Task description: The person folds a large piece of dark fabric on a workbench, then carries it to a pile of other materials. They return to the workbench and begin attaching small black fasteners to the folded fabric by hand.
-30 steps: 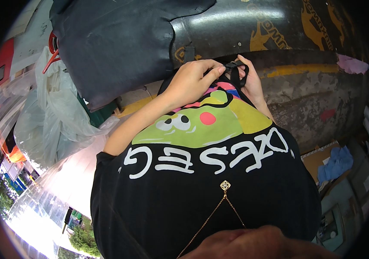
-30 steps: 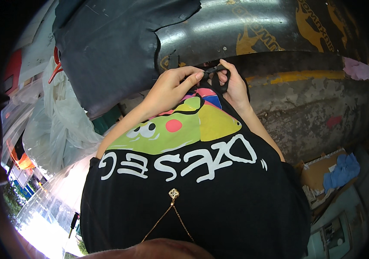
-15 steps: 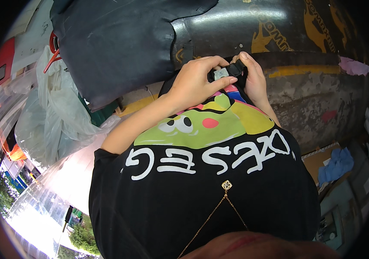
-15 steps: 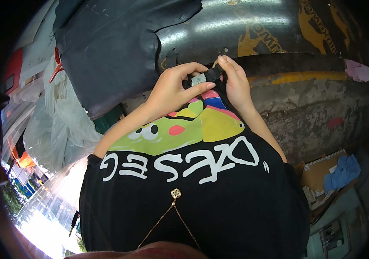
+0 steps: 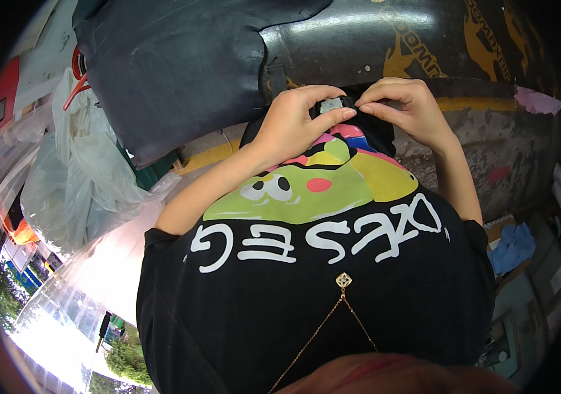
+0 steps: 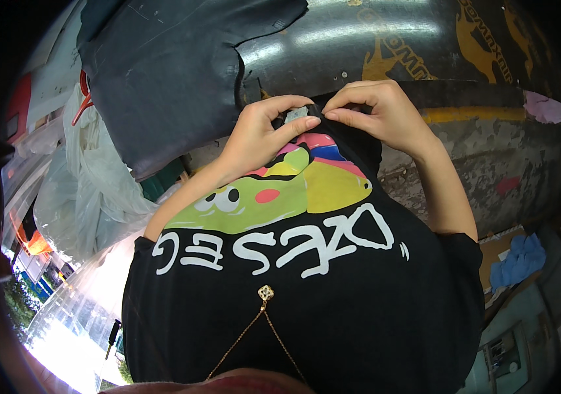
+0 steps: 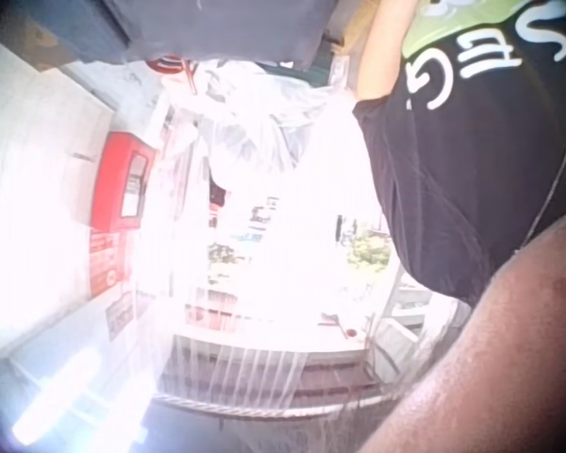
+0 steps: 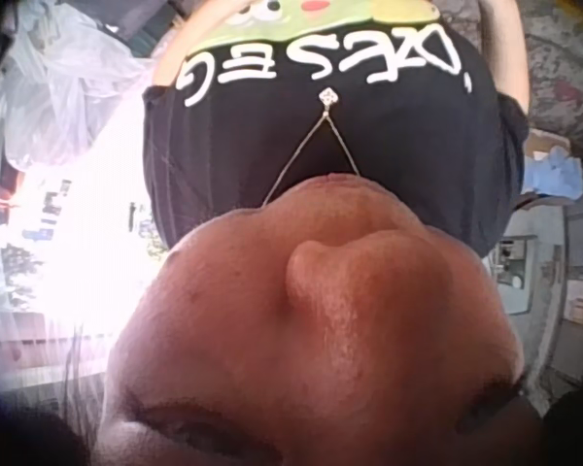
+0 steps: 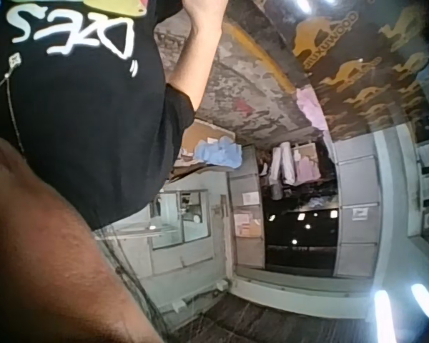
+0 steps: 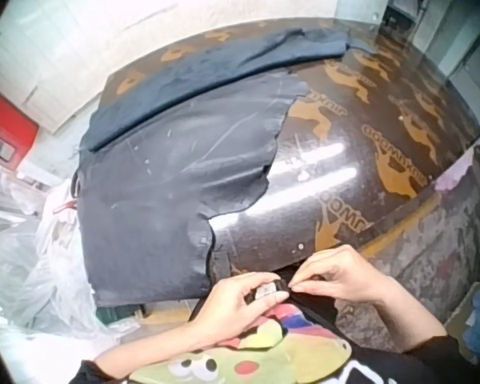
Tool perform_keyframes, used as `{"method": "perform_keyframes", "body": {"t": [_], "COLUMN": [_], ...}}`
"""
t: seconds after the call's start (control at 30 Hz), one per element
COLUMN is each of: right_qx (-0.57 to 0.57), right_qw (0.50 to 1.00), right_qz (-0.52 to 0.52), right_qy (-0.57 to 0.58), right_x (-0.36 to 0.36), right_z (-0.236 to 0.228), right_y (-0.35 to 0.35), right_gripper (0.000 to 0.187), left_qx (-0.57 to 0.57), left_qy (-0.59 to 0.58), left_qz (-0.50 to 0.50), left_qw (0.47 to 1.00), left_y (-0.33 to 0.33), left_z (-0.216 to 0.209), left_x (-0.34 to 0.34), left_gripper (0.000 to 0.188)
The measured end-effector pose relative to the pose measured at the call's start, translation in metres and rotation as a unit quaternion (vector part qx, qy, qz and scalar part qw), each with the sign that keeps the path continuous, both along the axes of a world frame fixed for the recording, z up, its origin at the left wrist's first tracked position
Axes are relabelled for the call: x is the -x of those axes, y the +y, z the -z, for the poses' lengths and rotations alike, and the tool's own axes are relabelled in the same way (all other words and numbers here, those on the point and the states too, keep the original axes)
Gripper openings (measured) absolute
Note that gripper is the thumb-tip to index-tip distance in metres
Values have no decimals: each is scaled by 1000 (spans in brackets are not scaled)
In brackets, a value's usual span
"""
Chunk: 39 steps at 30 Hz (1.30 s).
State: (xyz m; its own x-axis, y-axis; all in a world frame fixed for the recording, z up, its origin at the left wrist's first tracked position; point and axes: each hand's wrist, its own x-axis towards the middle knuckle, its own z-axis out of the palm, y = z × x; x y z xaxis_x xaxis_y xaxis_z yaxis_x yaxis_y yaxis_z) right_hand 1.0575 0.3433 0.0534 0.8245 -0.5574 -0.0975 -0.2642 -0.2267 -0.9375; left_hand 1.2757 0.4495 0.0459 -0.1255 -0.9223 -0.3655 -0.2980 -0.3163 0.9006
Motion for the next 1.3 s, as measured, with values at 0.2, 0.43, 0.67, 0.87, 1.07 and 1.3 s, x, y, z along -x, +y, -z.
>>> {"method": "perform_keyframes", "body": {"t": [0.2,0.43,0.67,0.87,1.07,1.3], "right_qx": [-32,-98,-143,-61,-24,-117], "right_qw": [995,988,977,974,988,991], "right_qz": [-67,-95,-129,-182,-106,24], "right_qy": [70,75,91,120,112,52], "right_x": [-9,-9,-10,-22,-25,-22], "right_z": [-9,4,12,-2,2,-14], "right_y": [-14,-22,-24,-18,-8,-1], "right_gripper": [13,16,21,19,14,9], "left_qx": [-56,-153,-204,-245,-228,-218], "left_qy": [55,127,146,127,124,158], "left_qz": [10,35,32,35,7,4], "left_qw": [997,979,967,960,966,963], "left_y": [-1,-5,-5,-6,-4,-14], "left_z": [5,16,28,22,22,-14], "left_x": [-3,-6,-3,-4,-4,-10], "left_gripper": [41,45,48,49,49,47]}}
